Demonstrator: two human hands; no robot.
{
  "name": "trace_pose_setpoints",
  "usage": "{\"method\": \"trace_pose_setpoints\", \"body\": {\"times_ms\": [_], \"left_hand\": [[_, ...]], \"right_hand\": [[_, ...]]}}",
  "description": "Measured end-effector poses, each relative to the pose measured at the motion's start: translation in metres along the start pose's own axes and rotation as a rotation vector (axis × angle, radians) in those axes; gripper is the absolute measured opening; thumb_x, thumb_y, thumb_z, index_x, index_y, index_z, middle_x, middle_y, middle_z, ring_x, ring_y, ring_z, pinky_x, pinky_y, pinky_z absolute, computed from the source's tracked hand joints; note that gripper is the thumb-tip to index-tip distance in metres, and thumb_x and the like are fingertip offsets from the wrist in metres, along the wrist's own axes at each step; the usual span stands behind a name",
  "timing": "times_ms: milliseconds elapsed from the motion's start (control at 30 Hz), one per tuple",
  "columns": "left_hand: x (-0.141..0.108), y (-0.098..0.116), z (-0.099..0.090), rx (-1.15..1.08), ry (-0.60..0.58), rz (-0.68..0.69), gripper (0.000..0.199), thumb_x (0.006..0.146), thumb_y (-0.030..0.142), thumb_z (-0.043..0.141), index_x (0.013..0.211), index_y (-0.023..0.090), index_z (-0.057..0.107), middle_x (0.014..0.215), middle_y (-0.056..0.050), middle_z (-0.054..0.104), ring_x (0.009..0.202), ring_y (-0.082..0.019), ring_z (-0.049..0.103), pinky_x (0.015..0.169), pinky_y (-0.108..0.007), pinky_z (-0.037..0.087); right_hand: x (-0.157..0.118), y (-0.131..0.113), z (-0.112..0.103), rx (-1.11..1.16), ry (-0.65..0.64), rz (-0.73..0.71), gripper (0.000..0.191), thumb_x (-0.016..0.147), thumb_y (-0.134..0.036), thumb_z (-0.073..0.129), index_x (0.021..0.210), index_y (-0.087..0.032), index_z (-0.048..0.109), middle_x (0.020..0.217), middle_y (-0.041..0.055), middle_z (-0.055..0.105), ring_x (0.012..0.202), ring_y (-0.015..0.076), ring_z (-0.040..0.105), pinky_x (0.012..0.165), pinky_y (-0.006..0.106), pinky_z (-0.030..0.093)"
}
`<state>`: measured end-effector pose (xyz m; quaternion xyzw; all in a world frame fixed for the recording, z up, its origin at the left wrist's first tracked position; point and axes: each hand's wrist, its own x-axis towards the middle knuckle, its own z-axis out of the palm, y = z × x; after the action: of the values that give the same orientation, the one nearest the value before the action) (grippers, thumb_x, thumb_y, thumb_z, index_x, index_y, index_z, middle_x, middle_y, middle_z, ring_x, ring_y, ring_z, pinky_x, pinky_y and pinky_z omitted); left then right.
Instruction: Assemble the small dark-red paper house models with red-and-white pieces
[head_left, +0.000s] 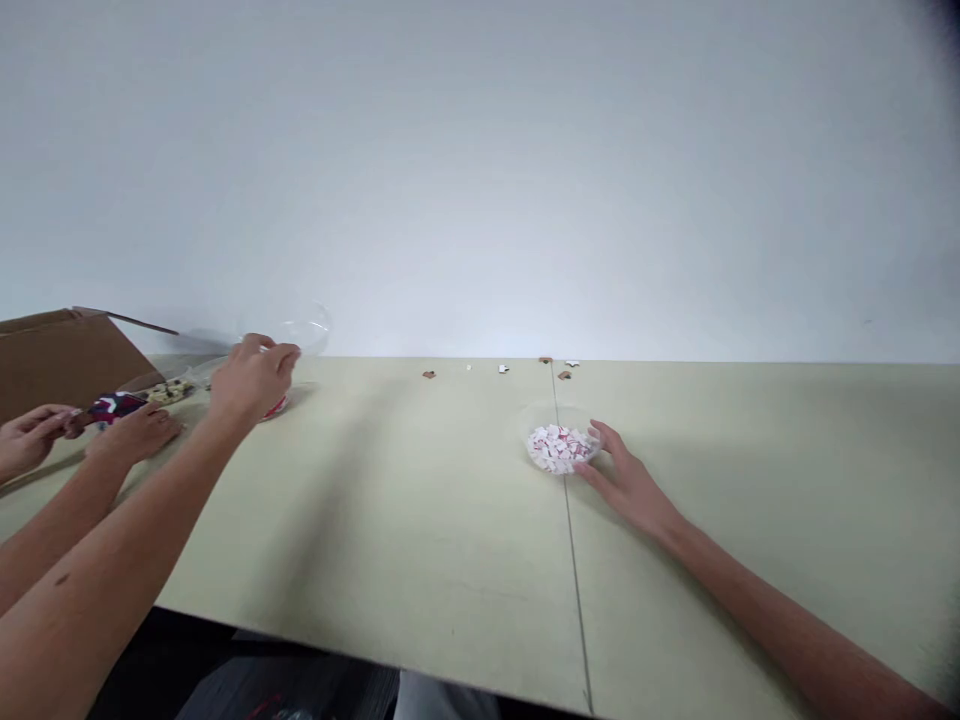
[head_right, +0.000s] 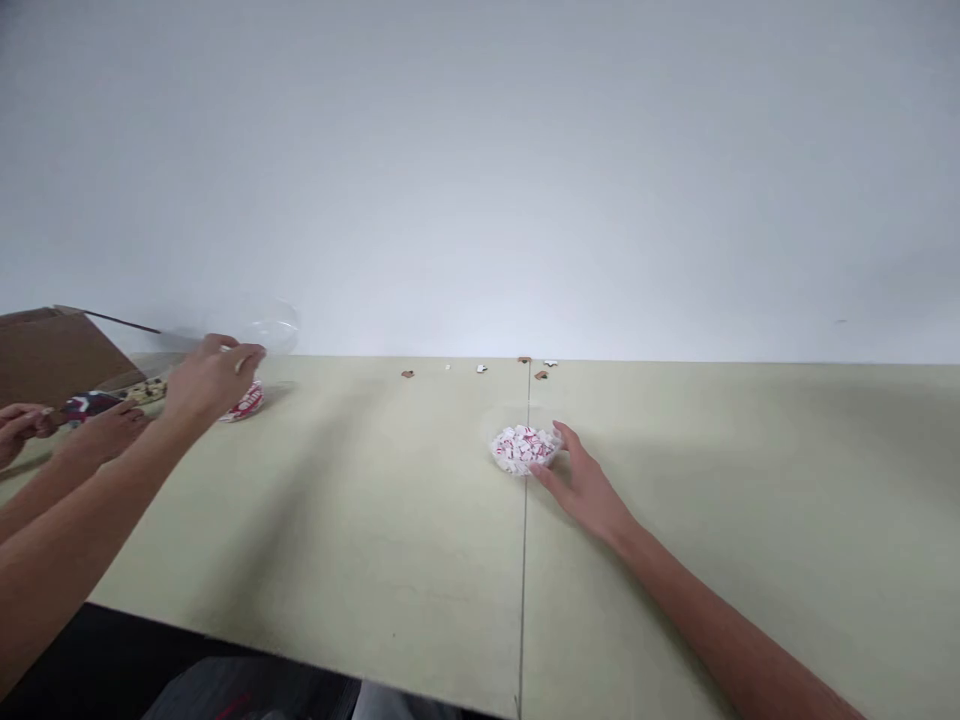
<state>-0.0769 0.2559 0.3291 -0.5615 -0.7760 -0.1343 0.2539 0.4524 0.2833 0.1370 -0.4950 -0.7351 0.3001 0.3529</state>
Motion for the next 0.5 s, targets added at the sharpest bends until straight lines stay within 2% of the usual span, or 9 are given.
{"method": "trace_pose_setpoints", "body": {"times_ms": [133,233,367,500], "left_hand": [[0.041,-0.063,0.029,-0.002,-0.047,-0.185,0.056,0.103,0.046,0.027,0.136,0.015,0.06,0.133,-0.012,0.047,0.111,-0.023,0.044,0.105,-0.045,0.038],[0.072,-0.098,0.059,-0.014,-0.101,-0.28,0.056,0.102,0.048,0.03,0.138,0.016,0.058,0.134,-0.01,0.049,0.111,-0.023,0.044,0.108,-0.048,0.037],[0.114,-0.131,0.106,0.001,-0.181,-0.346,0.05,0.103,0.042,0.035,0.137,0.017,0.06,0.132,-0.011,0.053,0.111,-0.024,0.048,0.106,-0.052,0.039],[0.144,-0.151,0.148,0.034,-0.272,-0.383,0.042,0.101,0.034,0.043,0.132,0.014,0.063,0.127,-0.014,0.059,0.117,-0.028,0.048,0.107,-0.064,0.032]], "right_hand": [[-0.006,0.004,0.001,-0.109,0.016,-0.022,0.074,0.095,-0.063,0.05,0.155,-0.029,0.023,0.157,0.0107,0.043,0.144,0.0313,0.043,0.118,0.053,0.037],[-0.01,0.013,0.002,-0.231,0.019,-0.056,0.071,0.097,-0.059,0.047,0.157,-0.03,0.021,0.16,0.0091,0.04,0.146,0.032,0.04,0.119,0.055,0.036],[-0.016,0.025,0.003,-0.376,0.019,-0.087,0.068,0.098,-0.052,0.046,0.158,-0.03,0.021,0.16,0.0082,0.039,0.145,0.0338,0.041,0.115,0.053,0.044],[-0.02,0.039,0.004,-0.466,0.034,-0.083,0.07,0.097,-0.05,0.047,0.159,-0.03,0.02,0.162,0.0075,0.037,0.144,0.0362,0.043,0.111,0.054,0.048]]}}
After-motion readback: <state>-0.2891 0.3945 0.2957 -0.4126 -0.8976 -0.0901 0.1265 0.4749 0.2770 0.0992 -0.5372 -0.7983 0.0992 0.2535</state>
